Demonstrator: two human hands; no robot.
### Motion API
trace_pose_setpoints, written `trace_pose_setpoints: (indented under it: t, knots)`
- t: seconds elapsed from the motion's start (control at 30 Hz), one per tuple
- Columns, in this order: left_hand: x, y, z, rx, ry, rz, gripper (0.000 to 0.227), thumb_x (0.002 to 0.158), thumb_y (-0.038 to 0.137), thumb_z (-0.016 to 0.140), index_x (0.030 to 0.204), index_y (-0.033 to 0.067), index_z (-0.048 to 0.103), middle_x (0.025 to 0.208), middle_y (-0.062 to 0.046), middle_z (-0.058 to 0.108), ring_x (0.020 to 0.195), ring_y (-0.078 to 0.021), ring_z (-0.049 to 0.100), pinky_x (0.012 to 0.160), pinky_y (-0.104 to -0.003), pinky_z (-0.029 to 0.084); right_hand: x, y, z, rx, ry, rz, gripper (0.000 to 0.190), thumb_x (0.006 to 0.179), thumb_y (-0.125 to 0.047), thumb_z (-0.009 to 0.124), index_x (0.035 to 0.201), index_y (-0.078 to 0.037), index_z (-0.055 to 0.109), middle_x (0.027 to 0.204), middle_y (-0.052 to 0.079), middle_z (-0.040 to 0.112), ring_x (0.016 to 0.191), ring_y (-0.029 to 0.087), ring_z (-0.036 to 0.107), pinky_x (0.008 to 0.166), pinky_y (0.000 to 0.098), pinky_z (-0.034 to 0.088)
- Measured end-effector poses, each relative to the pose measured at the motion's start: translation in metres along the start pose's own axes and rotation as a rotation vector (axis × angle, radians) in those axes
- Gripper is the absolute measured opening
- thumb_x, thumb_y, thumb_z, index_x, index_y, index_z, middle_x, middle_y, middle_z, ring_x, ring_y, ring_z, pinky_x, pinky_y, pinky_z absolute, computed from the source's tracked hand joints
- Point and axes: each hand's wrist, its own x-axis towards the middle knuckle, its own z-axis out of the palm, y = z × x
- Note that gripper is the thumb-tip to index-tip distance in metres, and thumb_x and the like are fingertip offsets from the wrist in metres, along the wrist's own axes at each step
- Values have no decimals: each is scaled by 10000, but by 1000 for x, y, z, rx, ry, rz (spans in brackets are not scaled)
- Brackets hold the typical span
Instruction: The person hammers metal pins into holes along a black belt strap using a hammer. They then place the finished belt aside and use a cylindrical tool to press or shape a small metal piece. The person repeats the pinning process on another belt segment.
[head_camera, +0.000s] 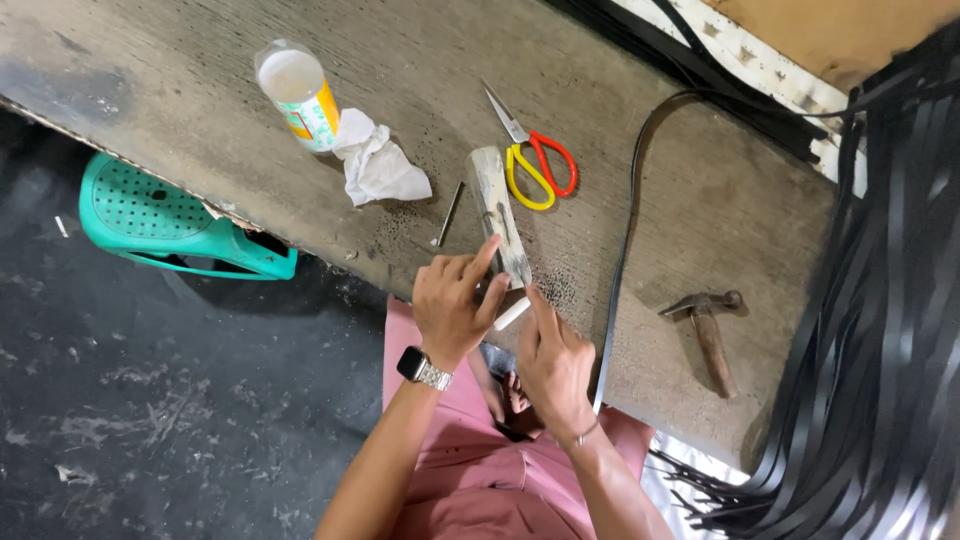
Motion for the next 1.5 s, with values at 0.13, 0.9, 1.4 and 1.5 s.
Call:
trace_pose_setpoints:
  t: [0.13, 0.9, 1.4, 1.5]
  knots:
    - [0, 1, 2, 3, -10, -11, 415, 982, 475, 614, 1298, 229, 723, 824, -30, 674, 764, -230, 643, 662, -343, 438, 4, 3, 3, 3, 12, -11, 376, 907, 29, 516, 1211, -29, 728, 453, -19, 468, 303, 108, 401, 347, 231, 319]
    - [1, 2, 2, -22, -15, -71, 432, 925, 464, 654, 1298, 257, 727, 814, -16, 678, 764, -204, 628, 701, -331, 452, 17, 6, 0, 264, -156, 465, 308, 950, -135, 523, 1109, -165, 785, 414, 25, 584, 349, 105, 471, 427, 272, 394]
    - [5, 2, -1, 5, -33, -76, 461, 888, 457, 691, 1306, 264, 719, 787, -19, 653, 739, -204, 613, 673, -329, 457, 27, 3, 38, -296, 57, -38, 300, 861, -171, 619, 1131, -203, 745, 464, 6, 549, 390, 224, 598, 439, 346, 506]
    - [3, 3, 0, 19, -58, -79, 457, 880, 430, 703, 1309, 271, 715, 782, -18, 655, 741, -202, 614, 673, -328, 452, 36, 3, 48, -338, 60, -30, 315, 848, -199, 625, 1144, -218, 732, 456, 3, 542, 386, 238, 605, 439, 365, 514]
